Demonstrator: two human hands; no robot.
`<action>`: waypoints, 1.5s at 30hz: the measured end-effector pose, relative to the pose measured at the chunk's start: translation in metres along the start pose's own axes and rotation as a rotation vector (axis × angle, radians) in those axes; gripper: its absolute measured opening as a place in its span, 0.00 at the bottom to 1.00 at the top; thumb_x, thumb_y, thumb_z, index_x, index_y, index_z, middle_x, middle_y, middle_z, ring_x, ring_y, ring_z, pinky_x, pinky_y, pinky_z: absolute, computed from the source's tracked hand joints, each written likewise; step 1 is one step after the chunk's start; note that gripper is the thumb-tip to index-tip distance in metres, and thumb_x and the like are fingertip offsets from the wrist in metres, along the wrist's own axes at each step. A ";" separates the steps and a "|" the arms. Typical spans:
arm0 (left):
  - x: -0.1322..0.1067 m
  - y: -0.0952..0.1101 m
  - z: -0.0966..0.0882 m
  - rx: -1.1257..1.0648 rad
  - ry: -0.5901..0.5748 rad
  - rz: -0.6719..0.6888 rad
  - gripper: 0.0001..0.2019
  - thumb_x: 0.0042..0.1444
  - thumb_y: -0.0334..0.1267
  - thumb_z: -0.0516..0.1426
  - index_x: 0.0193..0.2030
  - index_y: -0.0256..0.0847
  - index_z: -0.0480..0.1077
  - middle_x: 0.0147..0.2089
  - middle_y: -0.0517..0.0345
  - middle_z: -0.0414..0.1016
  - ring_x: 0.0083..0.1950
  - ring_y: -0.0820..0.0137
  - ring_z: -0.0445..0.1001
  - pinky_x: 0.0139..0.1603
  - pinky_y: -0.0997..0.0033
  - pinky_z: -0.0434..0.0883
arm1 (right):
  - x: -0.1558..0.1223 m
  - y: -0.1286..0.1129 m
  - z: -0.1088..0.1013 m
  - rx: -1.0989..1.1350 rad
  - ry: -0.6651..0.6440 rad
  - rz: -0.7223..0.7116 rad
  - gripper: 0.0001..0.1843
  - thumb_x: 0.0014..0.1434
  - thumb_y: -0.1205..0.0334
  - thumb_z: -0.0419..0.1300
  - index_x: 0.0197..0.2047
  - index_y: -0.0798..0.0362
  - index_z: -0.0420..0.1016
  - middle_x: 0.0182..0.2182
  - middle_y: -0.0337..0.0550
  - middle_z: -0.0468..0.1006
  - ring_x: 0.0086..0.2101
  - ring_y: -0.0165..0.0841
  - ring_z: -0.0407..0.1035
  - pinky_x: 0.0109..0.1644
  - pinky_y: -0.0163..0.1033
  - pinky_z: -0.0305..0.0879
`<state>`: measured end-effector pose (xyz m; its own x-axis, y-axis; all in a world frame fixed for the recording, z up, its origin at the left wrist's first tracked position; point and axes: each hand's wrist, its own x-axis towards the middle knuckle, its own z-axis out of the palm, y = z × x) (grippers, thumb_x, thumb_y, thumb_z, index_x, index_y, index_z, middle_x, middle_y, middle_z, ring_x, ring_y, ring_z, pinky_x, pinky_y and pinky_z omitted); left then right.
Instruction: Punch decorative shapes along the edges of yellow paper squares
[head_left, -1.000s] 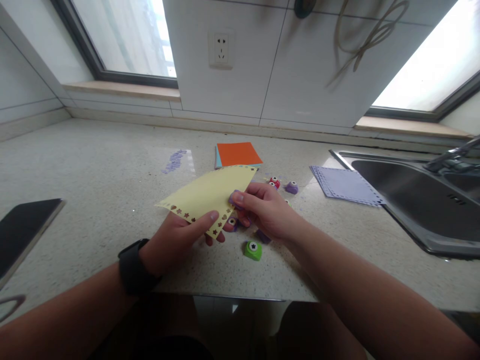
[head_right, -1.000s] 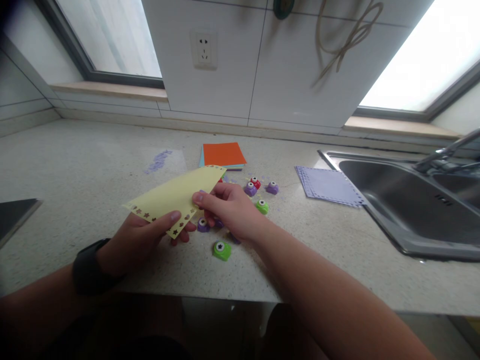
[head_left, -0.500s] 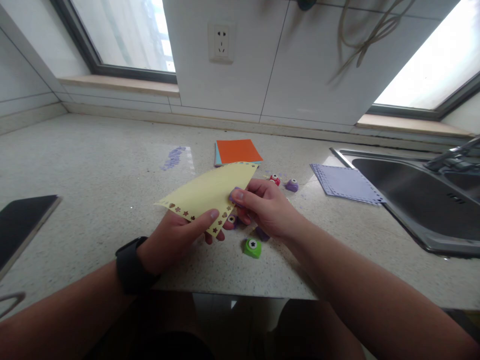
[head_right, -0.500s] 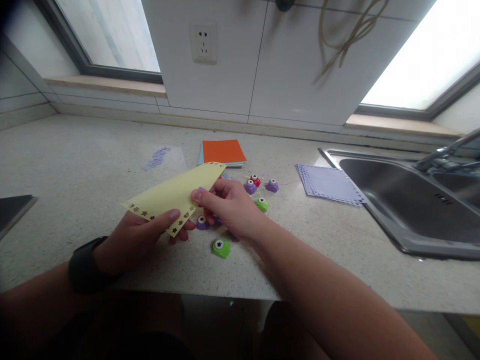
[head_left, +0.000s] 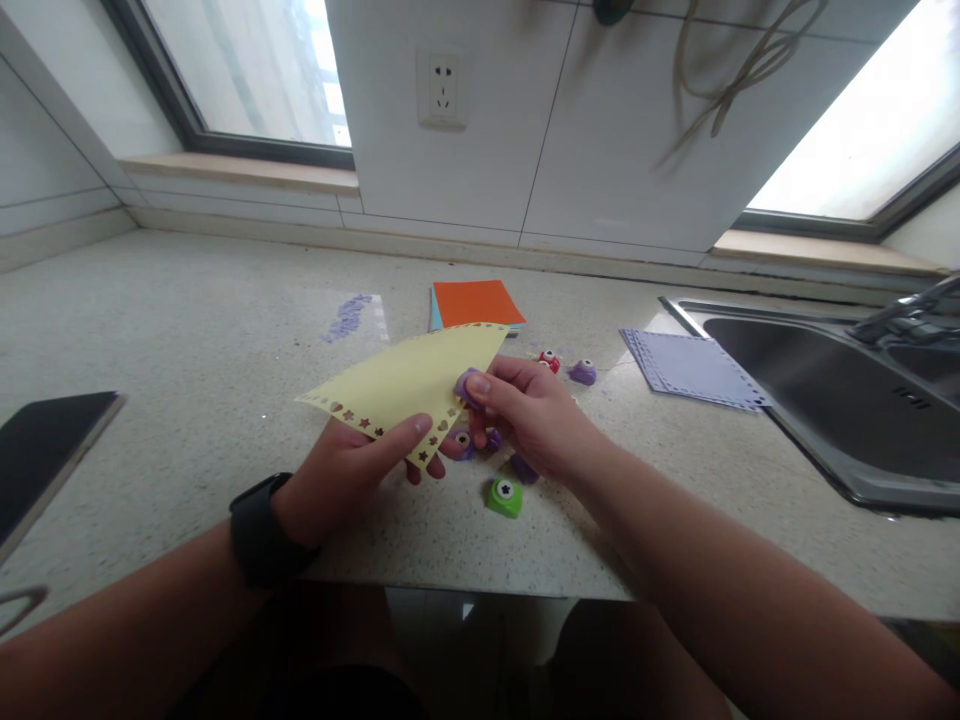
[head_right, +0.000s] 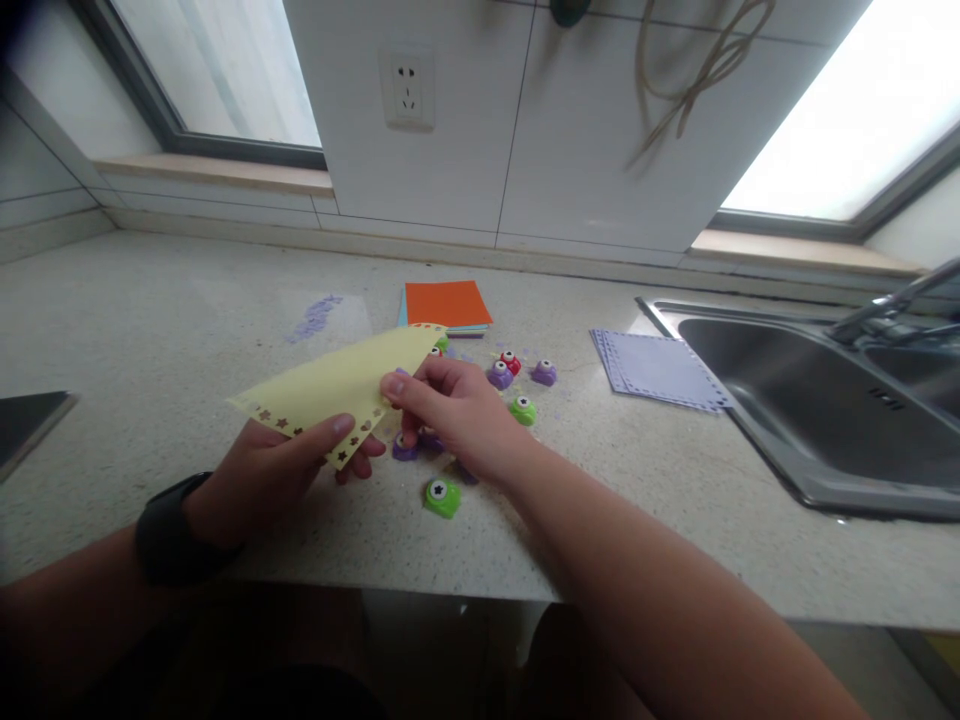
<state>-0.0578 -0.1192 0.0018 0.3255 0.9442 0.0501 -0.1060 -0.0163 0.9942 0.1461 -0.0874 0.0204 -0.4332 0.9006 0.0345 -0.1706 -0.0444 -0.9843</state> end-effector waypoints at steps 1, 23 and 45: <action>0.000 0.000 0.000 -0.015 0.005 -0.001 0.13 0.63 0.45 0.62 0.44 0.36 0.78 0.36 0.52 0.84 0.29 0.69 0.79 0.26 0.73 0.74 | 0.001 0.000 0.000 0.012 0.008 -0.004 0.18 0.58 0.47 0.68 0.32 0.52 0.72 0.24 0.35 0.73 0.22 0.27 0.68 0.26 0.34 0.63; 0.007 0.003 -0.012 -0.109 -0.069 -0.104 0.23 0.63 0.48 0.54 0.33 0.29 0.80 0.34 0.37 0.84 0.29 0.60 0.79 0.30 0.64 0.75 | 0.011 -0.012 -0.038 -0.483 0.340 -0.120 0.20 0.59 0.48 0.65 0.48 0.53 0.79 0.34 0.41 0.78 0.27 0.29 0.63 0.31 0.38 0.60; 0.013 -0.010 -0.017 -0.200 0.051 -0.084 0.21 0.62 0.45 0.57 0.56 0.34 0.74 0.47 0.39 0.83 0.42 0.53 0.82 0.25 0.67 0.76 | 0.014 -0.017 -0.065 -1.514 0.324 0.050 0.24 0.70 0.49 0.47 0.38 0.52 0.80 0.35 0.54 0.83 0.36 0.44 0.75 0.34 0.44 0.56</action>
<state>-0.0682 -0.1009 -0.0091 0.2937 0.9549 -0.0424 -0.2661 0.1243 0.9559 0.2007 -0.0458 0.0264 -0.1729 0.9724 0.1568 0.9485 0.2072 -0.2396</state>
